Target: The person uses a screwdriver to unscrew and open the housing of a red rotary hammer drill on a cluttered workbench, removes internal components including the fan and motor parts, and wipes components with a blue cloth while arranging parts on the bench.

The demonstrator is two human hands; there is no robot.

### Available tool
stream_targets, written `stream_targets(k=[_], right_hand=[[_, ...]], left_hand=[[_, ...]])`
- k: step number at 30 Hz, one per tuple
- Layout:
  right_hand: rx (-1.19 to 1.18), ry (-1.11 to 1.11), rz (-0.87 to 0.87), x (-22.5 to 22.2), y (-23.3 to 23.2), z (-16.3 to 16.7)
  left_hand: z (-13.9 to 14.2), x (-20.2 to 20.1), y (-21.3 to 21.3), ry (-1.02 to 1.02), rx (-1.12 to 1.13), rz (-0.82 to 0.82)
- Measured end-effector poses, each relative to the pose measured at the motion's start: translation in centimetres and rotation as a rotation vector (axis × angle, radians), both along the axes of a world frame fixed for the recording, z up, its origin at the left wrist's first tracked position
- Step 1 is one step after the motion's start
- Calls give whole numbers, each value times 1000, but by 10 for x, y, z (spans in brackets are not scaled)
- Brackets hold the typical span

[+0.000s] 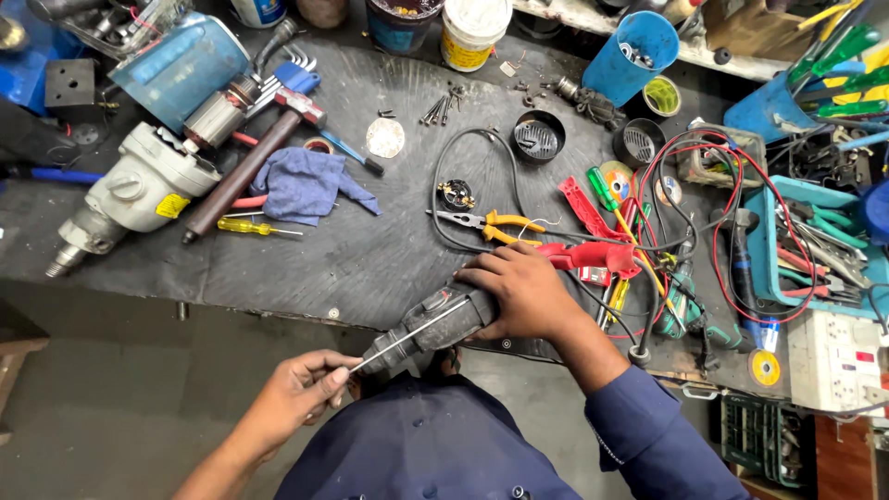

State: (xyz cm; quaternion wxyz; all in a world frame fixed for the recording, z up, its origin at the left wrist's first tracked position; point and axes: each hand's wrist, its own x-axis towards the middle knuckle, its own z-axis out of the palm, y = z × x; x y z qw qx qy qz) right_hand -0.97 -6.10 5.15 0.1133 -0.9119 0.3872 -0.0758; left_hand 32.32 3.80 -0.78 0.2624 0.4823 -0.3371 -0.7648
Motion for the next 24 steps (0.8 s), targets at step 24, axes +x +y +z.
stream_targets(k=[24], right_hand=[[35,88,10,21,-16,2]], left_hand=[[3,13,10,-698,-976,-65]])
